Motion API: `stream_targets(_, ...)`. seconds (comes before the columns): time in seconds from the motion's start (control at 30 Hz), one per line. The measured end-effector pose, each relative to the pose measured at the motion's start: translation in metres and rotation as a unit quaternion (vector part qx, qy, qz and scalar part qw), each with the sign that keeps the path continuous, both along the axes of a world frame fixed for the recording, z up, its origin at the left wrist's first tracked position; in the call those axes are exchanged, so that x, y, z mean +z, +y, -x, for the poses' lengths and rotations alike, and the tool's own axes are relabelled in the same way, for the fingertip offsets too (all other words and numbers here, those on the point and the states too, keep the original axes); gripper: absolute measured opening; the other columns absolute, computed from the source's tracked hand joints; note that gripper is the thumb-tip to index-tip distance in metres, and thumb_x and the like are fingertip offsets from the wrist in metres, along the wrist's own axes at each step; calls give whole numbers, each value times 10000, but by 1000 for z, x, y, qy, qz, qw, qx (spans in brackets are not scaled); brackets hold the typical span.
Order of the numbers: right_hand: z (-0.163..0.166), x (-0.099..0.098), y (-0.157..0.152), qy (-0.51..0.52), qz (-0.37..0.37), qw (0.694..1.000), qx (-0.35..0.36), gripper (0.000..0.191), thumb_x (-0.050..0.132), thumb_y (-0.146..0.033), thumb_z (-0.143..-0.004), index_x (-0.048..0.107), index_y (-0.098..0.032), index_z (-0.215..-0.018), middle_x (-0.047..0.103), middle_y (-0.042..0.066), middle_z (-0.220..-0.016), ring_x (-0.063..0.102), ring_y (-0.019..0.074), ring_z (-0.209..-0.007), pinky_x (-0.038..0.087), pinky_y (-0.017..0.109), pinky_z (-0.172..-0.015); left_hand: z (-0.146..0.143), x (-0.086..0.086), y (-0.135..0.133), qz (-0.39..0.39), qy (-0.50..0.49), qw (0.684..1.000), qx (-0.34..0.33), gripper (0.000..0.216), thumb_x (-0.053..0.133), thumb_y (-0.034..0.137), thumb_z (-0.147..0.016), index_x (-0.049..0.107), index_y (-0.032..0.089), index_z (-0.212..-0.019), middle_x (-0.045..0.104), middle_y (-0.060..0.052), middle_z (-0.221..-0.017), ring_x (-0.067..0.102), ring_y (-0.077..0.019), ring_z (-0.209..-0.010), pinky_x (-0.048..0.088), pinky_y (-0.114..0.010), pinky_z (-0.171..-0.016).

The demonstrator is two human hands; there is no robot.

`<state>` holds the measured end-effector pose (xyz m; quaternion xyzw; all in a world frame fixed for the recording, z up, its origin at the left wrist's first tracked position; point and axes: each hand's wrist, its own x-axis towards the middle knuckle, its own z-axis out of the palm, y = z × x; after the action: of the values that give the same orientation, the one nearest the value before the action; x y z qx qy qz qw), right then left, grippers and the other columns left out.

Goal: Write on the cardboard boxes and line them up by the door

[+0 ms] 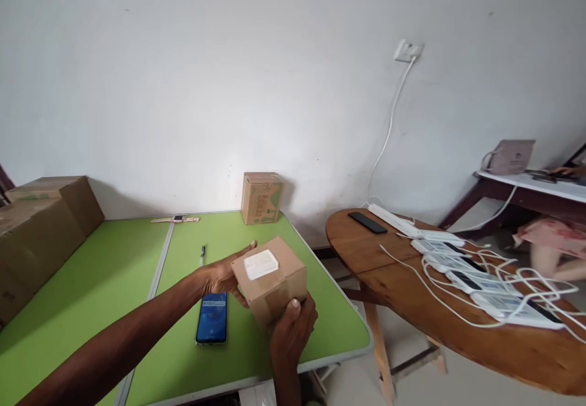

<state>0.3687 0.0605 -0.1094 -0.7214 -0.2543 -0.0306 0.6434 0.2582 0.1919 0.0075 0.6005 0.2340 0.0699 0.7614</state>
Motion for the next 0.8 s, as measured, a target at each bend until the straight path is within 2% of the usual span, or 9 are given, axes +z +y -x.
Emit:
stream_targets(0.1, -11, -18, -1, 29, 3, 999, 15, 929, 309, -778, -977, 434, -11, -1487, 499, 348, -1462, 467, 464, -1379, 349, 617, -1144, -4, -7, -2, -37, -18, 999, -4, 1025, 288, 985, -831, 638, 225, -1422, 663, -198, -1451, 527, -451, -1404, 478, -683, -1068)
stream_targets(0.17, -12, -30, -3, 32, 11, 998, 53, 1014, 464, -764, -941, 257, -33, -1613, 334, 321, -1634, 345, 439, -1516, 278, 588, -1233, -2, -15, -7, -73, -54, 996, 5, 1006, 244, 954, -876, 546, 242, -1518, 540, -167, -1591, 447, -398, -1488, 446, -601, -1143)
stream_targets(0.2, -12, -35, -3, 33, 19, 997, 71, 1109, 563, -752, -898, 148, -56, -1657, 242, 303, -1691, 278, 432, -1562, 247, 585, -1258, -1, -19, -10, -93, -70, 993, 8, 982, 308, 939, -885, 496, 249, -1557, 491, -158, -1631, 419, -380, -1511, 439, -567, -1161)
stream_targets(0.3, -15, -48, 11, 25, 60, 994, 82, 1442, 779, -723, -717, -67, -54, -1674, 73, 318, -1731, 161, 475, -1598, 229, 629, -1265, -7, -35, -7, -166, -91, 982, 22, 994, 738, 757, -817, 405, 236, -1596, 479, -185, -1619, 441, -383, -1488, 451, -536, -1162)
stream_targets(0.4, -30, -53, 46, 0, 93, 994, 61, 1457, 770, -721, -674, -11, 33, -1647, 120, 387, -1689, 157, 537, -1569, 234, 691, -1234, -31, -53, 20, -223, -71, 970, 65, 1023, 919, 509, -730, 410, 179, -1554, 527, -229, -1536, 495, -411, -1422, 442, -572, -1160)
stream_targets(0.5, -55, -49, 93, -25, 119, 991, 56, 1313, 718, -665, -707, 120, 68, -1619, 317, 410, -1581, 283, 551, -1492, 312, 697, -1178, -60, -64, 61, -253, -48, 960, 110, 1034, 899, 463, -737, 377, 136, -1568, 456, -263, -1559, 433, -447, -1460, 389, -612, -1194)
stream_targets(0.6, -82, -42, 145, -36, 129, 990, 53, 1257, 695, -633, -713, 164, 85, -1598, 400, 399, -1499, 351, 535, -1437, 347, 667, -1160, -70, -66, 89, -270, -17, 951, 150, 1129, 885, 483, -745, 287, 120, -1631, 279, -299, -1648, 298, -506, -1531, 346, -661, -1210)
stream_targets(0.67, -96, -39, 178, -39, 133, 989, 55, 1278, 712, -628, -678, 171, 77, -1596, 410, 384, -1497, 360, 524, -1429, 331, 650, -1177, -59, -66, 90, -272, -1, 948, 166, 1109, 831, 517, -808, 229, 160, -1668, 241, -276, -1680, 284, -497, -1545, 361, -666, -1204)
stream_targets(0.8, -111, -42, 235, -40, 145, 987, 48, 1329, 734, -625, -631, 153, 73, -1601, 382, 372, -1532, 331, 509, -1450, 268, 614, -1224, 2, -66, 58, -260, 15, 954, 150, 863, 699, 513, -954, 280, 268, -1667, 377, -191, -1657, 493, -392, -1435, 493, -588, -1130)
